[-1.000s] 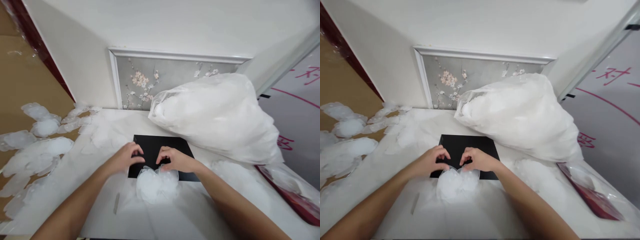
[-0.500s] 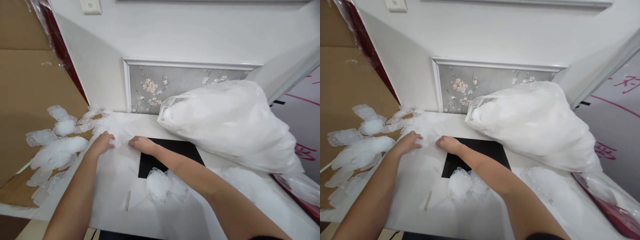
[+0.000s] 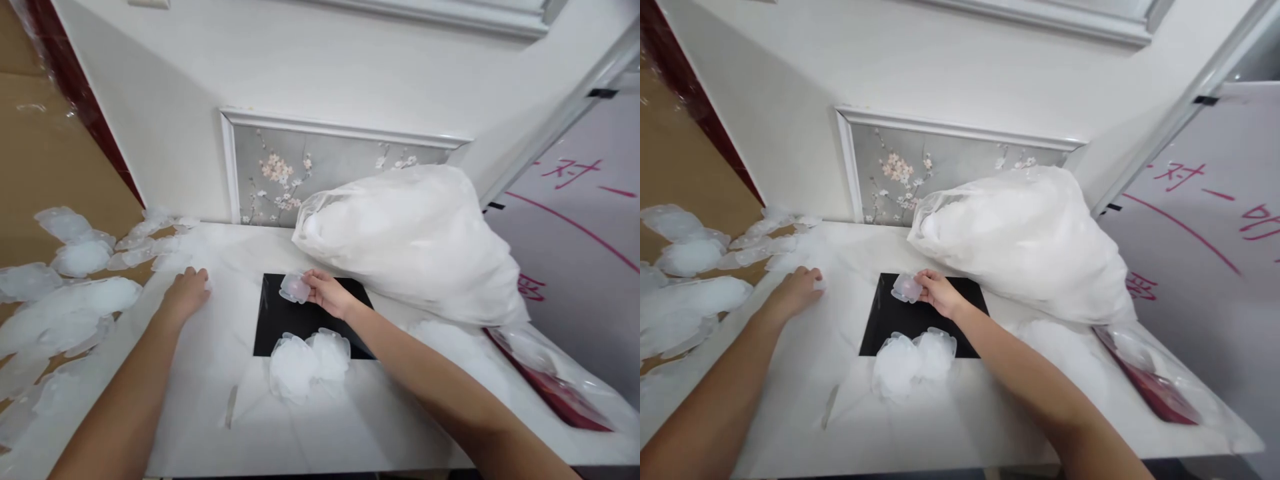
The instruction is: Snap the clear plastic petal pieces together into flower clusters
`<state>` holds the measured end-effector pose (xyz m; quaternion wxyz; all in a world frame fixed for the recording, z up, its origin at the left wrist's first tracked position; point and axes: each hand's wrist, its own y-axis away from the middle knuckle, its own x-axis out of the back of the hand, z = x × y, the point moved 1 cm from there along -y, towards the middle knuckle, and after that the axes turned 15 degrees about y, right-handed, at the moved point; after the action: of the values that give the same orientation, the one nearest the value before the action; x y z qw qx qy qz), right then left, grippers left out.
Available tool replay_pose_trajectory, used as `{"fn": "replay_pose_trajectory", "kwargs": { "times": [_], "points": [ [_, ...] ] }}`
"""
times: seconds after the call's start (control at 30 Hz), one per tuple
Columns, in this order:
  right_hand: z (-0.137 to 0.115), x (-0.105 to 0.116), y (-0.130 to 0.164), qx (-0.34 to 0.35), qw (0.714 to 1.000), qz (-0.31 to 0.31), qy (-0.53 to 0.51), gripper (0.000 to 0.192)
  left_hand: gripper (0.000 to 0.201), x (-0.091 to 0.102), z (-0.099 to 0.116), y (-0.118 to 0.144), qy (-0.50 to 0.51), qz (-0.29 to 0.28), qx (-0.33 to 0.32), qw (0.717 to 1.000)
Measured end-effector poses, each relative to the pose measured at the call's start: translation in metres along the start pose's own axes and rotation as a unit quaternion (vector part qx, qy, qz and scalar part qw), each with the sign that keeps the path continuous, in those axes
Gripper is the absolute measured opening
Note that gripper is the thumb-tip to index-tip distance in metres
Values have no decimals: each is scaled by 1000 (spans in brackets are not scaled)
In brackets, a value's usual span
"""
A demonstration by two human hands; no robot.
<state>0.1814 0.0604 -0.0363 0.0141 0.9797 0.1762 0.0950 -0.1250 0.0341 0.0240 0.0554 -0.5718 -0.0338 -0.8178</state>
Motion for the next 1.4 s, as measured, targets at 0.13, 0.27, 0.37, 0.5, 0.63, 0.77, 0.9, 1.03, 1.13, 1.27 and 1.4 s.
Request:
{"fn": "replay_pose_trajectory", "kwargs": {
  "times": [0.13,0.27,0.37,0.5,0.63,0.77,0.9,1.03,1.13,1.27,1.4],
  "points": [
    [10,13,23,-78,987,-8,-141,22,10,5,-1,-4,-31,-32,-7,999],
    [10,18,29,-92,973,-10,-211,17,9,7,4,-6,-58,-51,-19,997],
    [10,21,28,-83,972,-30,-218,17,20,8,5,-6,-73,-54,-25,996],
    [13,24,27,-78,968,-38,-233,17,21,15,5,-9,-63,-25,-16,998],
    [16,25,24,-76,967,-40,-239,18,8,13,20,-9,152,85,-51,983],
    [17,27,23,-77,971,-30,-225,14,24,-22,54,2,453,54,-83,886],
    [19,32,23,-79,980,-6,-183,10,26,-63,78,15,492,-62,-126,859],
    [20,34,24,-79,986,3,-147,9,26,-74,77,16,437,-91,-174,878],
    [19,33,26,-73,989,-2,-127,11,43,-68,71,17,447,-112,-210,862],
    [16,31,28,-62,991,-6,-114,16,63,-64,71,22,347,-145,-311,873],
    [17,30,30,-53,993,-7,-102,21,34,-68,76,21,285,-112,-364,880]
  ]
}}
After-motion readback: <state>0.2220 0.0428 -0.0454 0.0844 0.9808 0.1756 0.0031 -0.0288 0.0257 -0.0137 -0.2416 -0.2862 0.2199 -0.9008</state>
